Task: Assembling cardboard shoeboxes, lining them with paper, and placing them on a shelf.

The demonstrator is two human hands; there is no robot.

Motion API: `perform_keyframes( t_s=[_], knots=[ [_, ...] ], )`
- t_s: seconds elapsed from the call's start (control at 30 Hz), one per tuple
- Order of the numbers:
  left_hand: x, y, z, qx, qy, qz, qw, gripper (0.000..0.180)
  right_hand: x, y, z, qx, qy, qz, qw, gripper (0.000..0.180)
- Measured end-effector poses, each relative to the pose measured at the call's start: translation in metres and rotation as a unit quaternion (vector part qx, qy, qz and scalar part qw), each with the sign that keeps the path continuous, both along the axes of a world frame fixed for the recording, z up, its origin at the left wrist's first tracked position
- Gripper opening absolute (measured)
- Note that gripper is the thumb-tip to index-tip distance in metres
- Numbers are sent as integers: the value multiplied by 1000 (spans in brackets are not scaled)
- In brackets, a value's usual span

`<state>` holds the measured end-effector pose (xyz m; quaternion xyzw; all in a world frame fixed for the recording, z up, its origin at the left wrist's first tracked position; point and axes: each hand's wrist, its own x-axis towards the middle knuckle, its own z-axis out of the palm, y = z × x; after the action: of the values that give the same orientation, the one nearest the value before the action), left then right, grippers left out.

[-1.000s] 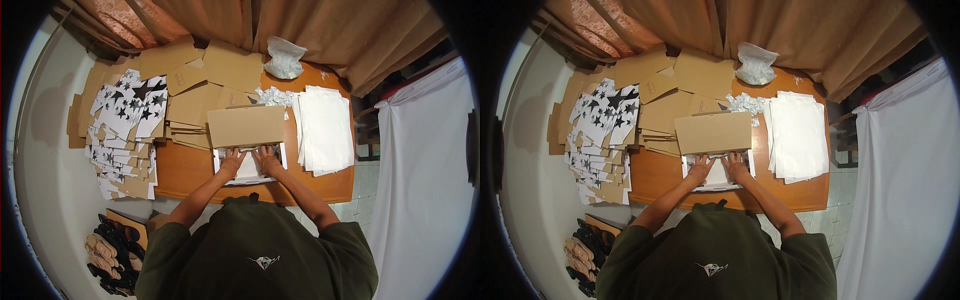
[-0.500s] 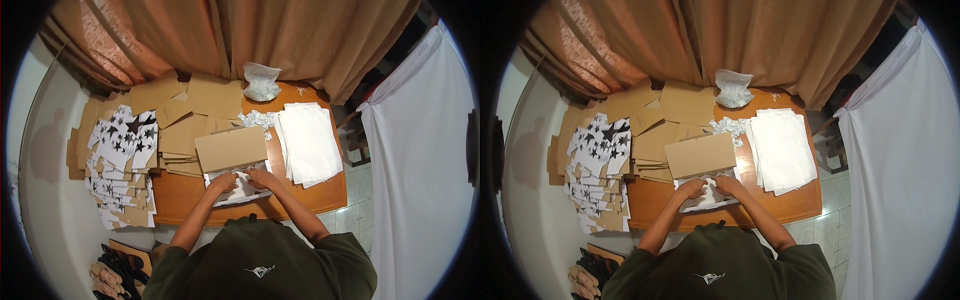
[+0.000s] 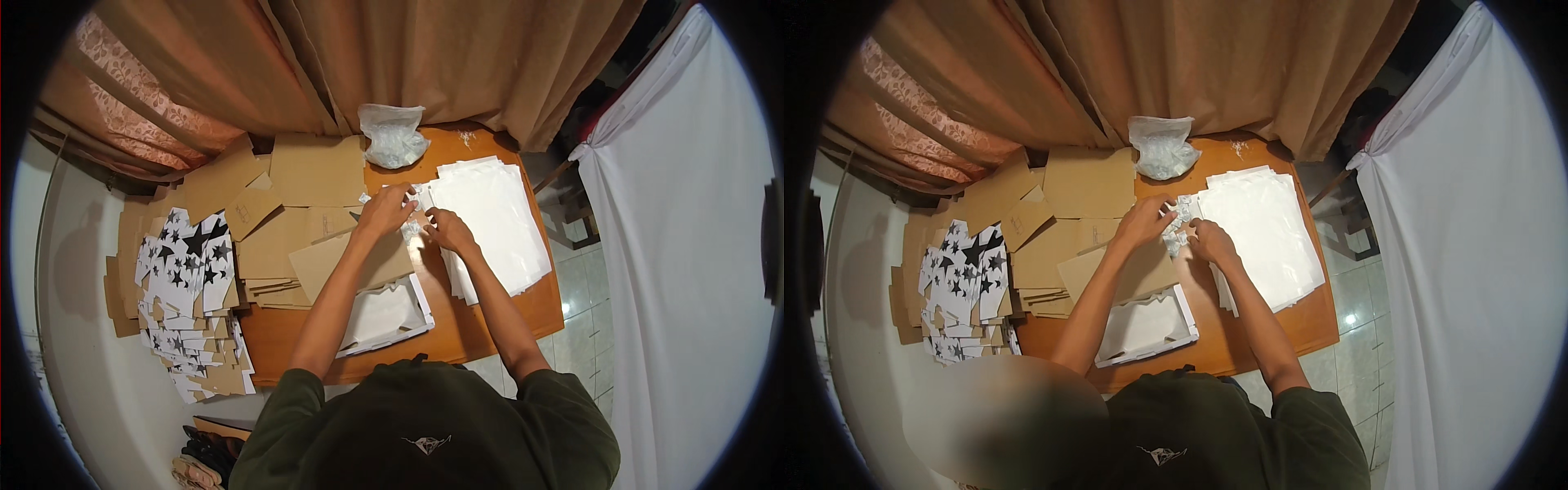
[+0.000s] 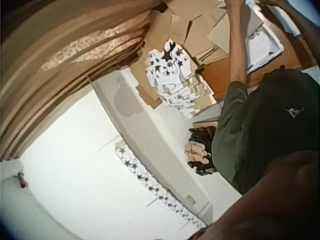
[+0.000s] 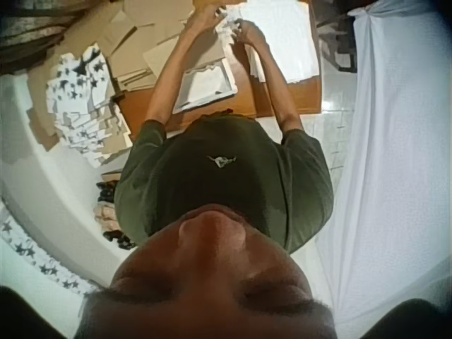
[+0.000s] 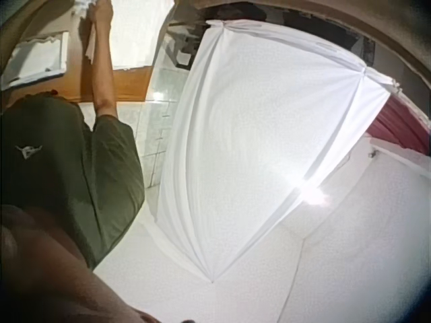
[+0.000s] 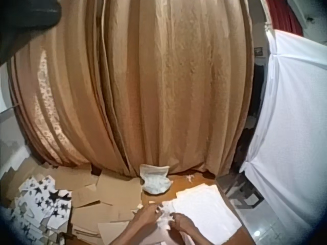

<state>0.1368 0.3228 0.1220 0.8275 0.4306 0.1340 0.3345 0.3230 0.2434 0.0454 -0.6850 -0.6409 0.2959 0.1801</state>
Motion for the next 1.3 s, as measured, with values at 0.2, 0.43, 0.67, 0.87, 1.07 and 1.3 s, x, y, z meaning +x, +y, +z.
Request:
perform_keyframes(
  t_s=[0.2,0.43,0.67,0.87,1.07,1.3],
  knots=[
    [25,76,-88,-15,183,-17,983,34,-3,60,-60,0,-47,-6,999,32],
    [61,109,-151,-118,326,-58,936,38,-11,88,-118,63,-96,-22,993,19],
    [74,114,-167,-145,303,-81,939,38,-15,89,-127,196,-99,-88,972,13],
    [53,85,-99,-55,120,-41,990,29,-12,66,-57,104,124,-138,977,13],
    [0,10,-35,12,5,2,1000,20,-19,18,10,58,283,-77,954,15],
    [-90,-116,-32,-69,-51,122,989,18,-77,-55,-17,-77,349,73,931,15]
  ],
)
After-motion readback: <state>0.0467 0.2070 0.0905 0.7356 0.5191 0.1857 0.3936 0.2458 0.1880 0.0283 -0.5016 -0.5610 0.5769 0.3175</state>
